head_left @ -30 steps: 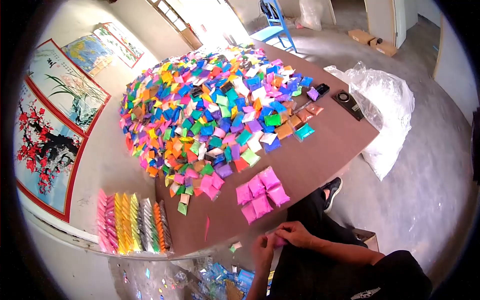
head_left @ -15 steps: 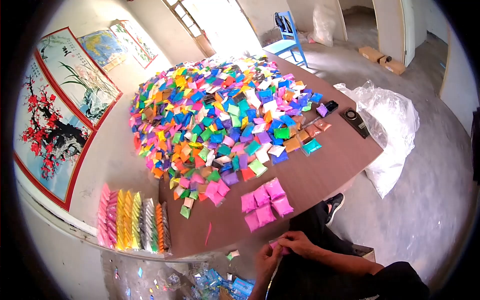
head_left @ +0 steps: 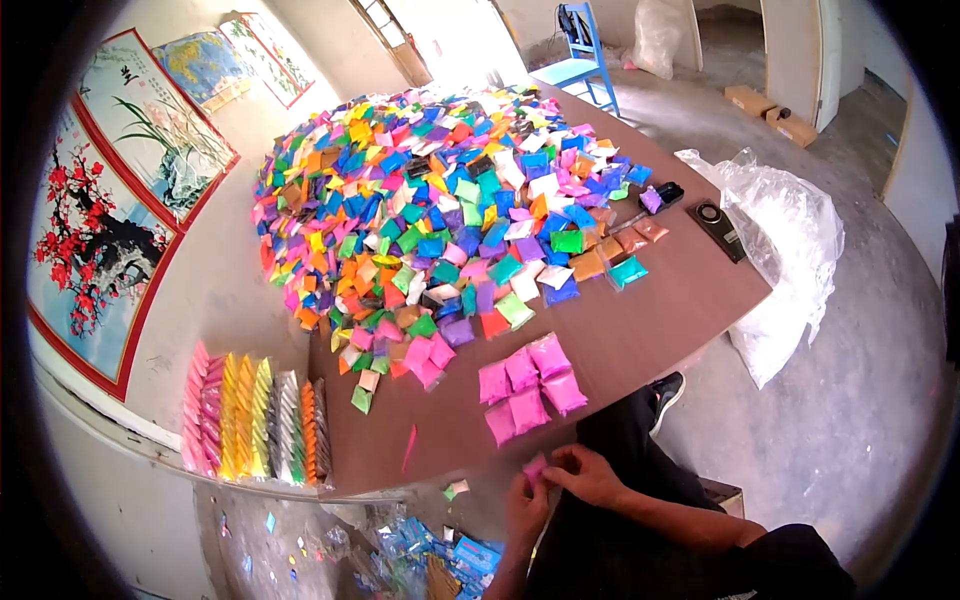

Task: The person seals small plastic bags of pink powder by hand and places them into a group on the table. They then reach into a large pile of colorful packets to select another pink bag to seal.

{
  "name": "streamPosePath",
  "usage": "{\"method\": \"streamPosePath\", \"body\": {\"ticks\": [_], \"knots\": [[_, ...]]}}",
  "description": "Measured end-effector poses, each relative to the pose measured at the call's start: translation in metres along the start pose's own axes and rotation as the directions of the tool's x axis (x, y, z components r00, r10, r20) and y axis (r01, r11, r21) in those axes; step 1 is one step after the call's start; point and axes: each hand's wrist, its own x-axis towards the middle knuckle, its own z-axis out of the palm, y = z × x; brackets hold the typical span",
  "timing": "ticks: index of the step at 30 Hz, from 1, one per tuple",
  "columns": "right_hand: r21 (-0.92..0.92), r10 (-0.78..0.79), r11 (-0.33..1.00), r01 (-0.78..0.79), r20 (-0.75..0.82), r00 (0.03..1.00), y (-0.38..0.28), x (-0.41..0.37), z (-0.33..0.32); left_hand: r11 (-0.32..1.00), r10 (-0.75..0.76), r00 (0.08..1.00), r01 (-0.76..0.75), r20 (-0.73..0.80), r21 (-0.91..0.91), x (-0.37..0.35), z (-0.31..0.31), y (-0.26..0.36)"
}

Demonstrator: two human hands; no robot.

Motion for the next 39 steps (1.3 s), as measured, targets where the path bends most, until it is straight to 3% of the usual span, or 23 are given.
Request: {"method": "streamPosePath", "body": {"ticks": [1,2,4,5,7,8,10,11,13,14,16,19,26,29,32,34,36,38,39], "knots": [[-0.002,0.008,1.0,-0.008,0.005,1.0,-0.005,-0.003,0.001,0.991,0.044,0.998,-0.037,-0.05,0.128,0.0,-0.003,0.001],[-0.052,-0.003,0.999,0.004,0.033,0.999,-0.011,-0.005,0.002,0.991,0.032,0.998,-0.025,-0.052,0.128,-0.003,-0.006,0.002],[-0.102,0.002,0.995,0.005,0.068,0.998,-0.015,-0.007,0.004,0.878,0.133,0.99,-0.14,0.049,0.457,-0.008,-0.011,0.018],[-0.127,-0.024,0.991,0.03,0.047,0.999,-0.017,-0.007,0.004,0.88,0.122,0.991,-0.132,0.05,0.456,-0.008,-0.009,0.019],[-0.155,-0.037,0.987,0.041,0.028,0.999,-0.018,-0.005,0.001,0.855,0.293,0.953,-0.295,0.073,0.427,-0.011,-0.004,0.019],[-0.117,-0.016,0.993,0.019,0.021,1.0,-0.017,-0.004,-0.002,0.859,0.281,0.957,-0.286,0.075,0.425,-0.013,-0.003,0.018],[-0.08,0.013,0.997,-0.011,0.012,1.0,-0.012,0.001,-0.006,0.971,0.17,0.985,-0.174,0.037,0.165,-0.014,-0.003,0.016],[-0.036,-0.005,0.999,0.006,0.012,1.0,-0.007,0.002,-0.007,0.973,0.157,0.987,-0.162,0.042,0.165,-0.013,-0.004,0.017],[0.031,-0.017,0.999,0.016,0.022,1.0,-0.004,0.0,-0.004,0.995,0.052,0.994,-0.043,-0.094,0.086,-0.007,-0.007,0.02],[0.031,-0.009,0.999,0.008,0.022,1.0,-0.003,-0.001,-0.003,0.996,0.044,0.995,-0.036,-0.092,0.086,-0.005,-0.008,0.014],[-0.013,-0.099,0.995,0.1,0.06,0.993,-0.009,-0.004,-0.002,0.949,-0.177,0.983,0.186,0.057,-0.253,-0.001,-0.009,0.002],[-0.034,-0.048,0.998,0.051,0.104,0.993,-0.013,-0.003,-0.004,0.91,-0.208,0.976,0.218,0.065,-0.353,-0.002,-0.007,0.0],[-0.041,-0.062,0.997,0.067,0.11,0.992,0.003,0.001,-0.003,0.892,-0.173,0.983,0.182,0.06,-0.414,-0.005,-0.006,0.003],[0.065,-0.021,0.998,0.014,0.105,0.994,-0.002,0.001,-0.004,0.892,-0.162,0.984,0.181,0.081,-0.415,-0.004,-0.008,0.007],[0.095,-0.046,0.995,0.034,0.136,0.99,0.004,0.001,-0.003,0.852,-0.254,0.962,0.269,0.095,-0.45,-0.003,-0.006,0.012],[0.01,-0.129,0.992,0.129,0.113,0.985,0.004,0.001,-0.001,0.888,-0.202,0.978,0.206,0.055,-0.412,-0.004,-0.006,0.001],[-0.072,-0.033,0.997,0.043,0.138,0.99,0.001,0.001,-0.003,0.925,-0.226,0.974,0.225,0.034,-0.306,-0.004,-0.008,0.002],[0.111,0.046,0.992,-0.062,0.14,0.989,-0.004,0.003,-0.003,0.929,-0.194,0.98,0.196,0.036,-0.313,-0.003,-0.007,0.011],[0.115,0.069,0.99,-0.086,0.143,0.987,-0.003,0.001,-0.004,0.926,-0.217,0.975,0.219,0.041,-0.307,-0.005,-0.007,0.007]]}}
